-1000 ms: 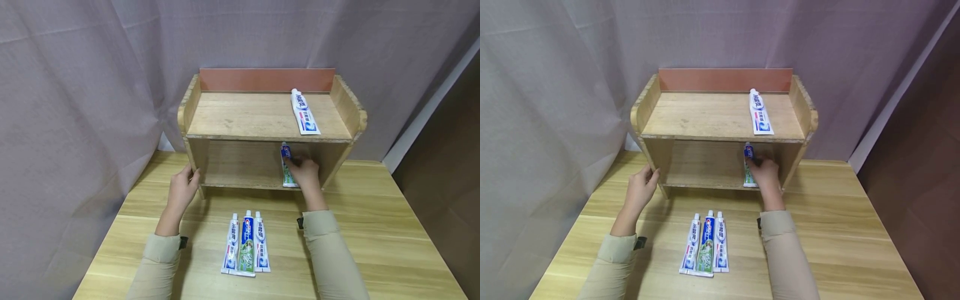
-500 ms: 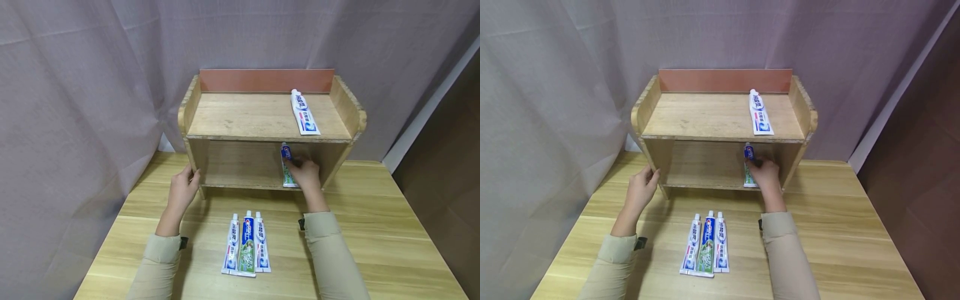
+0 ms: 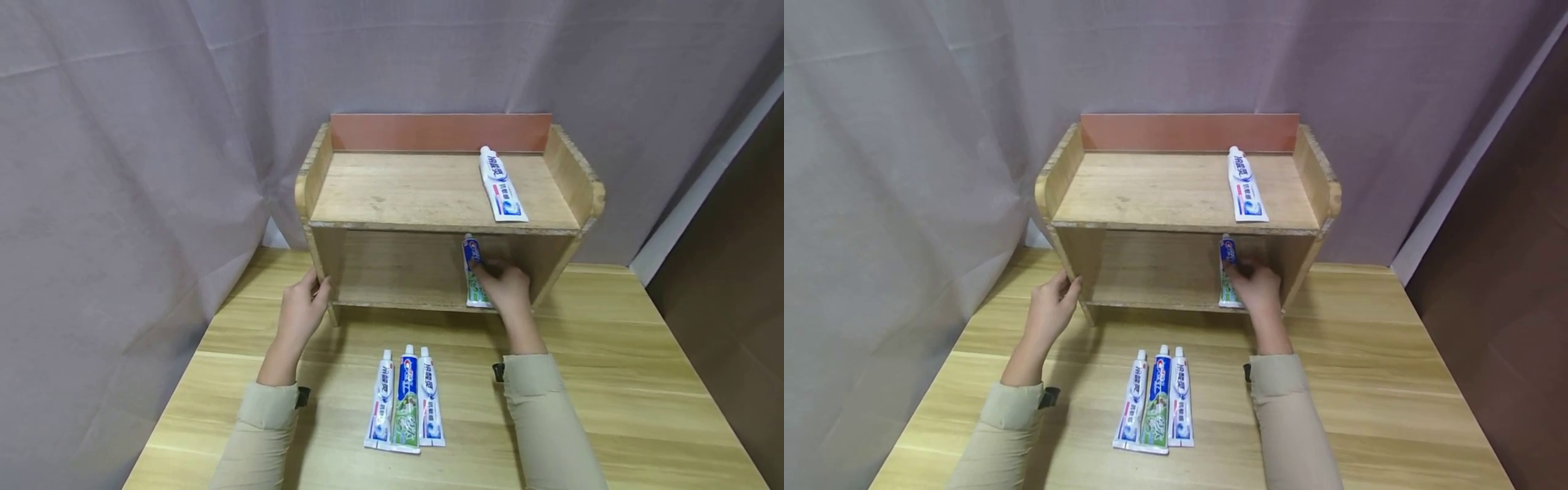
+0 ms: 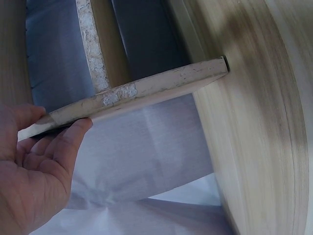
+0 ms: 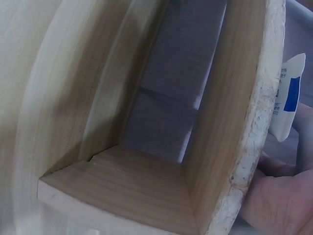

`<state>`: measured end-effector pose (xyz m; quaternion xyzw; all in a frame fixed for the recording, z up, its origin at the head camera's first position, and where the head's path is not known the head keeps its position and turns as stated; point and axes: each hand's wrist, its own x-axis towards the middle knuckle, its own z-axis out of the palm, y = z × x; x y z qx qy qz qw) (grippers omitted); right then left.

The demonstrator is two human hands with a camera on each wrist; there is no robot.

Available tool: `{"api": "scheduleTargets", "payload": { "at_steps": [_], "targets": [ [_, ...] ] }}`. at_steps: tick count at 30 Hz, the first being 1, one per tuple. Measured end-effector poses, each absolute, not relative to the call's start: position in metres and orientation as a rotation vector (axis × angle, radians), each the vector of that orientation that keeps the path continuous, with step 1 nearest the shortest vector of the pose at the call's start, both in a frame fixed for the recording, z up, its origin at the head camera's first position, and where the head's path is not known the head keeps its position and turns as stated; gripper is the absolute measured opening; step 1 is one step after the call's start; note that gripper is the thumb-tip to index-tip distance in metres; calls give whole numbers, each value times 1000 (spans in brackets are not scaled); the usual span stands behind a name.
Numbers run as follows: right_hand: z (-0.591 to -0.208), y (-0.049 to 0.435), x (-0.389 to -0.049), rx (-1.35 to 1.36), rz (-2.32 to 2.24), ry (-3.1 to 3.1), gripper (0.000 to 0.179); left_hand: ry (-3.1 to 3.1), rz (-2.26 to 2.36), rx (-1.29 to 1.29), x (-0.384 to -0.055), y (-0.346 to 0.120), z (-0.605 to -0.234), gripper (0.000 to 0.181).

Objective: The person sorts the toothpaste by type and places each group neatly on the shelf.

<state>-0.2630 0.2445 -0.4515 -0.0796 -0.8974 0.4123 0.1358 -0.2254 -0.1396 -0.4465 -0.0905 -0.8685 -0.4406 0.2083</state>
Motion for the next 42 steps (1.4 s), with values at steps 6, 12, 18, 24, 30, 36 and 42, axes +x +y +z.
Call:
{"api": "scheduleTargets", "payload": {
  "at_steps": [6, 12, 18, 24, 30, 36, 42],
  "targets": [
    [-453, 244, -258, -227, 1166, -2598, 59, -2404, -1220, -252, -226, -139, -446, 29],
    [-455, 244, -252, -216, 1138, -2577, 56, -2398, -1222, -265, -225, -139, -447, 28],
    [-454, 242, -249, -231, 1117, -2567, 56, -2409, -1221, -263, -226, -139, -448, 29],
    [-453, 242, -246, -259, 1128, -2559, 58, -2378, -1203, -261, -225, -139, -447, 24],
    [-455, 241, -240, -267, 1138, -2556, 59, -2369, -1215, -261, -225, -139, -448, 25],
    [-457, 239, -236, -263, 1121, -2514, 52, -2366, -1213, -259, -225, -139, -449, 23],
    [-456, 238, -233, -268, 1116, -2491, 49, -2358, -1218, -265, -225, -138, -447, 23]
  ]
}}
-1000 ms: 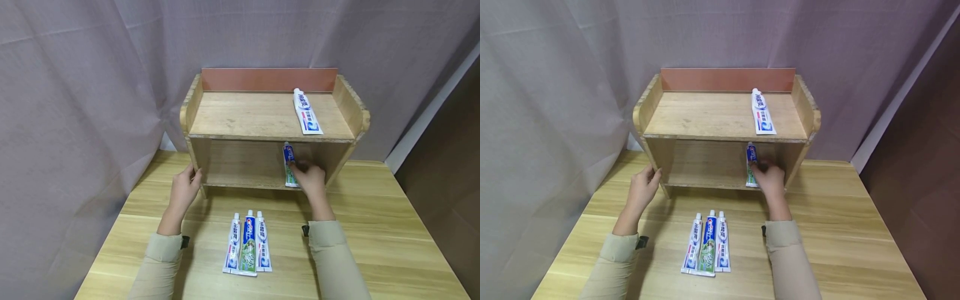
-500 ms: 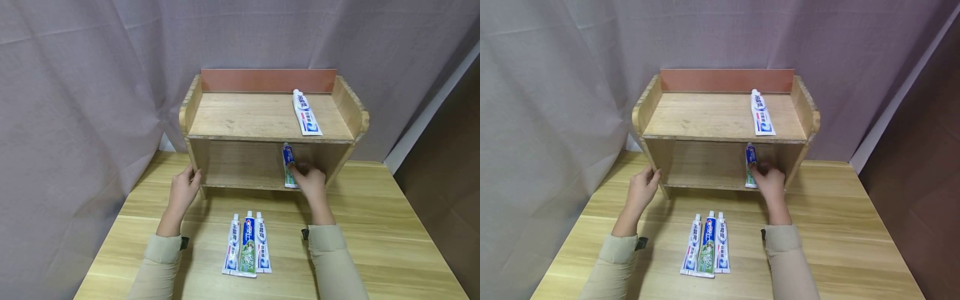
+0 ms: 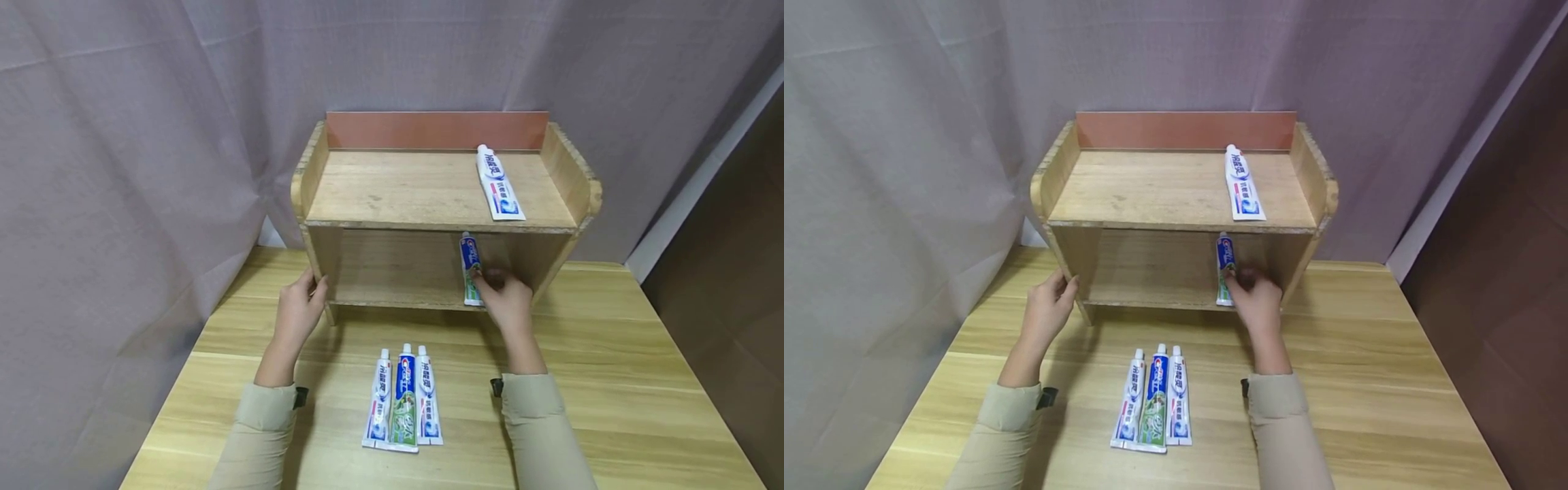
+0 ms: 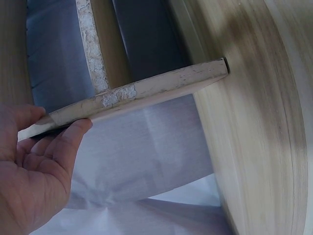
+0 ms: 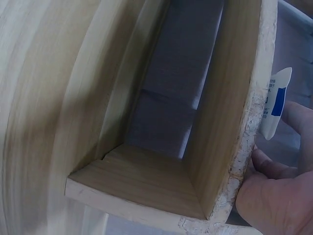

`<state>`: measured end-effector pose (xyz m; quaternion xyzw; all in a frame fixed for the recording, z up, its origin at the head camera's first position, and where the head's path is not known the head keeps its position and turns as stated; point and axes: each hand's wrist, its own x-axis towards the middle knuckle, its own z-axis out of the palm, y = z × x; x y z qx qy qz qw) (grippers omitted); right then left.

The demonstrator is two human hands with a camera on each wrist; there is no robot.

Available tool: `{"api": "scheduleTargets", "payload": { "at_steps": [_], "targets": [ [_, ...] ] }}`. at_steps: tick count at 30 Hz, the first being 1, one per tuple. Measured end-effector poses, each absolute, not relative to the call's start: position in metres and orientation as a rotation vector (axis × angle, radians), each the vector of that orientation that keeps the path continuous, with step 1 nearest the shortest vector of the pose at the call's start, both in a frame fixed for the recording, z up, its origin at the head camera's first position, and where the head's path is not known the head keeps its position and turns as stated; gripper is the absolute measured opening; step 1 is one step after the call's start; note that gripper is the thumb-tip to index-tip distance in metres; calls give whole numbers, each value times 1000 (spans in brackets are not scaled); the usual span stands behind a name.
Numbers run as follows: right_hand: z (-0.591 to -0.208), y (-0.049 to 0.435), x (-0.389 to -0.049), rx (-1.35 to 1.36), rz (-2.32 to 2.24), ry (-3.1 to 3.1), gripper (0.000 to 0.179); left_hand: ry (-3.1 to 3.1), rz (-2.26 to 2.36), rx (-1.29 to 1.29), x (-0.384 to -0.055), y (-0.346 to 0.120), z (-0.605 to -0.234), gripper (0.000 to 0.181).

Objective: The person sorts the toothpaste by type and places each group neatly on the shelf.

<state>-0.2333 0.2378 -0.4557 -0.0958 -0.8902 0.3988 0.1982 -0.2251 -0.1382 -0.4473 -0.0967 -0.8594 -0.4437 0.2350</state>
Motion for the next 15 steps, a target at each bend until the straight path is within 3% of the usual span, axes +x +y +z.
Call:
{"api": "scheduleTargets", "payload": {
  "at_steps": [15],
  "targets": [
    [-460, 237, -234, -272, 1123, -2478, 50, -2369, -1227, -267, -226, -139, -448, 25]
  ]
}}
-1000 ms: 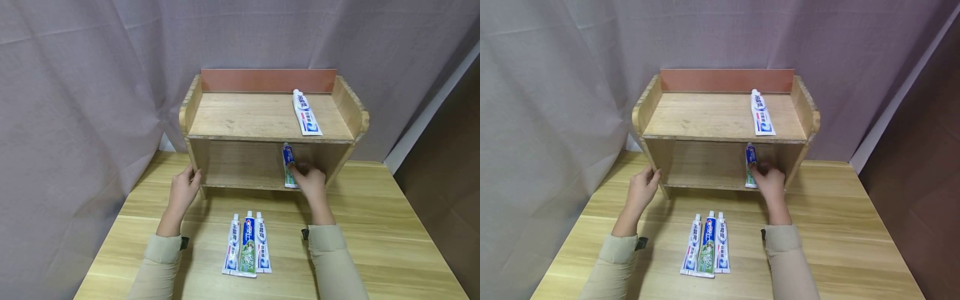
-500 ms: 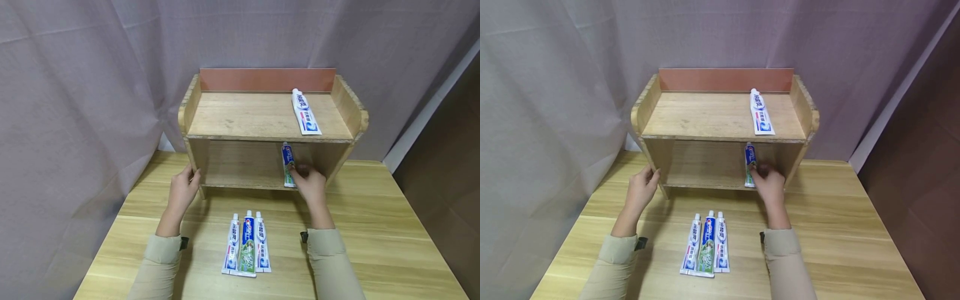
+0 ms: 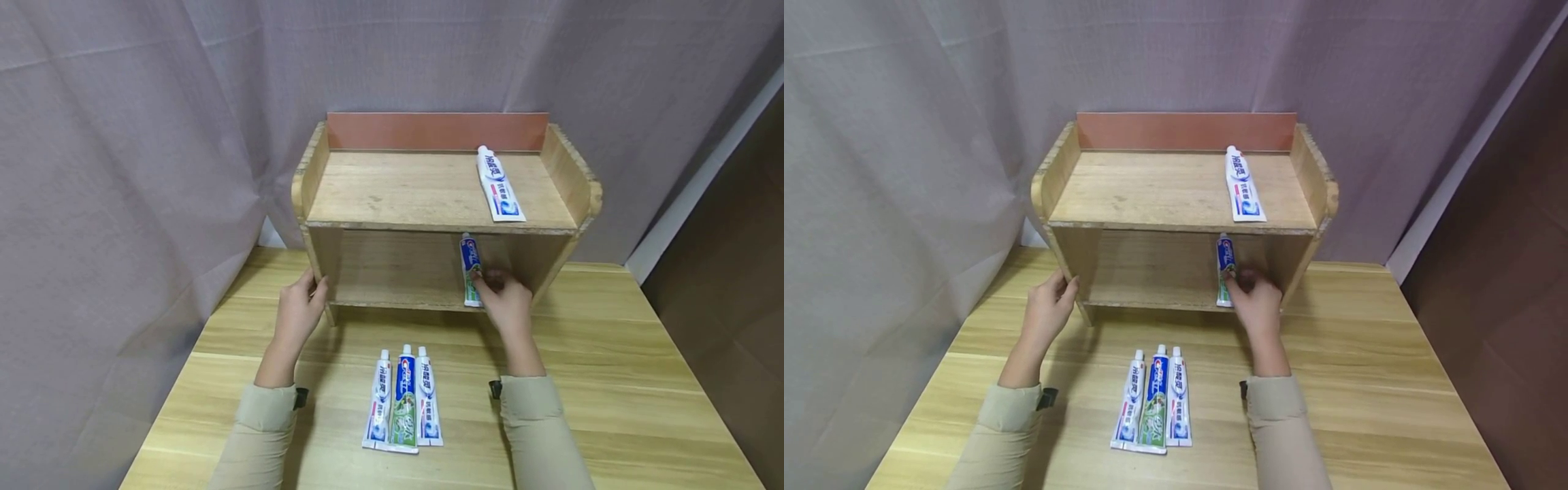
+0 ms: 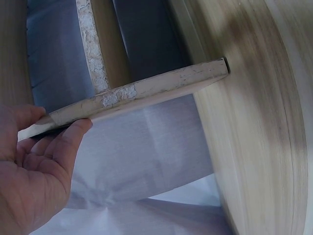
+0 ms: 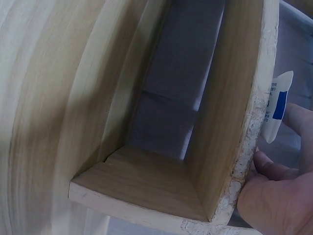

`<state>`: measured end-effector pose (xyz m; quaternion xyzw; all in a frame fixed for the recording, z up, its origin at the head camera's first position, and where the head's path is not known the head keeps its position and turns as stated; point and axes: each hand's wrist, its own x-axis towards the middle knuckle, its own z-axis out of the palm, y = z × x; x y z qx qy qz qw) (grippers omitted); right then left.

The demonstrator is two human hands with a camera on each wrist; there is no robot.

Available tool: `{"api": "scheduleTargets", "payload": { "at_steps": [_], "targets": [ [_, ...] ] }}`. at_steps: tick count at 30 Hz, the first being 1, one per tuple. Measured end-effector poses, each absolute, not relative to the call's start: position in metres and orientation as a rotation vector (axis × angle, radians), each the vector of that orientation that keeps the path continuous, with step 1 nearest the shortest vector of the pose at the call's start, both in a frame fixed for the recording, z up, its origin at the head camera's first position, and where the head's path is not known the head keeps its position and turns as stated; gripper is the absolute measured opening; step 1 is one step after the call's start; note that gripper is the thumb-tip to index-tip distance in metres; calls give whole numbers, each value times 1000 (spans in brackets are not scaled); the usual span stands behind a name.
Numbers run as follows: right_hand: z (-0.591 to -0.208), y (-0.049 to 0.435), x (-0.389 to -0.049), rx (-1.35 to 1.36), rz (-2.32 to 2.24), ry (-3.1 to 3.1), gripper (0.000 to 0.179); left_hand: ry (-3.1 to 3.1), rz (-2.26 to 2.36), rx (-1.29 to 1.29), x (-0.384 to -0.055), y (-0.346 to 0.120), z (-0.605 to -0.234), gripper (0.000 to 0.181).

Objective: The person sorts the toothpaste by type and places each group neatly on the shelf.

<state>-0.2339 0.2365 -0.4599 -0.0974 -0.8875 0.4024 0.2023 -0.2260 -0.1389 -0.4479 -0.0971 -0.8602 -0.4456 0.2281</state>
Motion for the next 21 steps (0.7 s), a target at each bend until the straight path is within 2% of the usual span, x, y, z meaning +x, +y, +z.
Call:
{"api": "scheduleTargets", "payload": {
  "at_steps": [21],
  "targets": [
    [-464, 234, -225, -230, 1183, -2414, 51, -2376, -1231, -242, -226, -138, -449, 28]
  ]
}}
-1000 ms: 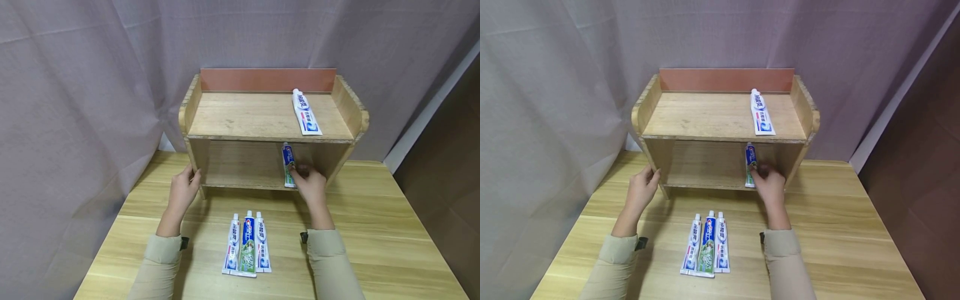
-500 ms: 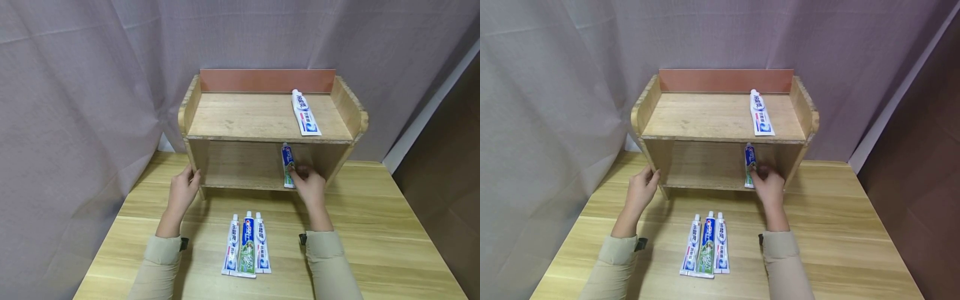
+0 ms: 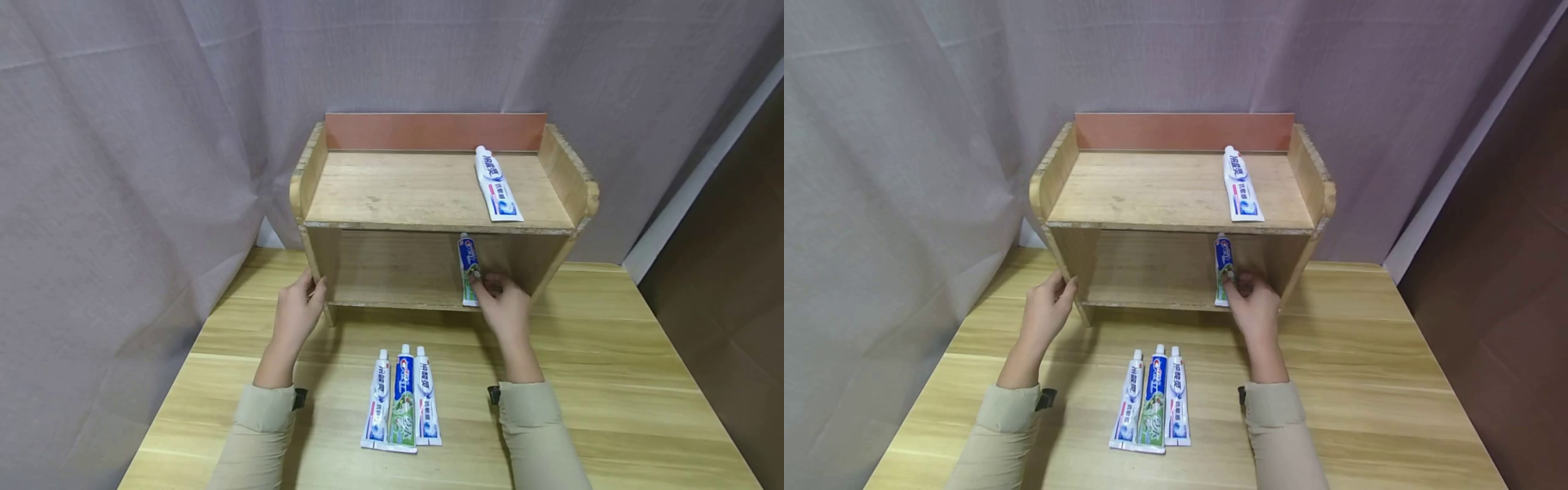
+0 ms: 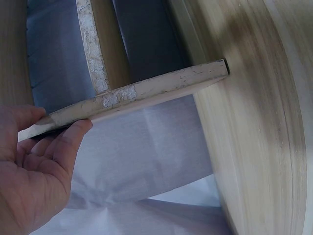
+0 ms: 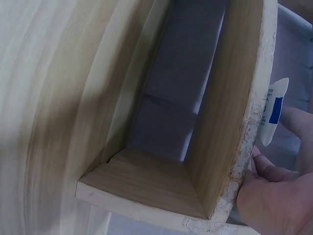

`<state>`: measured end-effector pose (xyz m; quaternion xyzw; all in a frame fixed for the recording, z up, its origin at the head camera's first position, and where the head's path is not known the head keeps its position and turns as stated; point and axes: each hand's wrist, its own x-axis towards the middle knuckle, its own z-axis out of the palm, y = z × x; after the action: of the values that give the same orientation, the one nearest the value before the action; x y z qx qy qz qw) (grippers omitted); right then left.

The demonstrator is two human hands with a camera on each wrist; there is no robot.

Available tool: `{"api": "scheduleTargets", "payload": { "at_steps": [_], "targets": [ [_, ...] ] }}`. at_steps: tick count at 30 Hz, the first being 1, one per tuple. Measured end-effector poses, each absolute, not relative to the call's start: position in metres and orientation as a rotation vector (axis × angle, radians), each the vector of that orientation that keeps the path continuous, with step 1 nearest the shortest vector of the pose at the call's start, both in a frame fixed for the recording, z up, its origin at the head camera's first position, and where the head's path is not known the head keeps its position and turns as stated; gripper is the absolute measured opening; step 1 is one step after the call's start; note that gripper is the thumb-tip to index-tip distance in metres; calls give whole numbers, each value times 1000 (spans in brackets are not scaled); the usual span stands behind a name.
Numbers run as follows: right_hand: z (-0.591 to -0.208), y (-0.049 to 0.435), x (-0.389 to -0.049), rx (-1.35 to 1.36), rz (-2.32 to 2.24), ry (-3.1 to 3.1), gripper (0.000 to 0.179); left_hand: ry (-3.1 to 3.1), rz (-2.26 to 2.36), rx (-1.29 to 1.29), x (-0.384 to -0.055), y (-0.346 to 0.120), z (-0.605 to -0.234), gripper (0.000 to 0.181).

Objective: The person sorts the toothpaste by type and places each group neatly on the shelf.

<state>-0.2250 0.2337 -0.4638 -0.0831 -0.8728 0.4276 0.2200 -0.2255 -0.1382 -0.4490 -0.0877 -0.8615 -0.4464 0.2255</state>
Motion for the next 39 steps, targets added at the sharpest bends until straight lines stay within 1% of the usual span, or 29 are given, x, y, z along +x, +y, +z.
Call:
{"api": "scheduleTargets", "payload": {
  "at_steps": [12, 33, 39],
  "targets": [
    [-464, 232, -222, -227, 1223, -2393, 50, -2389, -1251, -256, -225, -139, -447, 30],
    [-469, 230, -216, -207, 1202, -2291, 39, -2390, -1250, -262, -224, -139, -447, 30],
    [-469, 229, -213, -206, 1228, -2282, 42, -2385, -1254, -277, -224, -139, -448, 31]
  ]
}}
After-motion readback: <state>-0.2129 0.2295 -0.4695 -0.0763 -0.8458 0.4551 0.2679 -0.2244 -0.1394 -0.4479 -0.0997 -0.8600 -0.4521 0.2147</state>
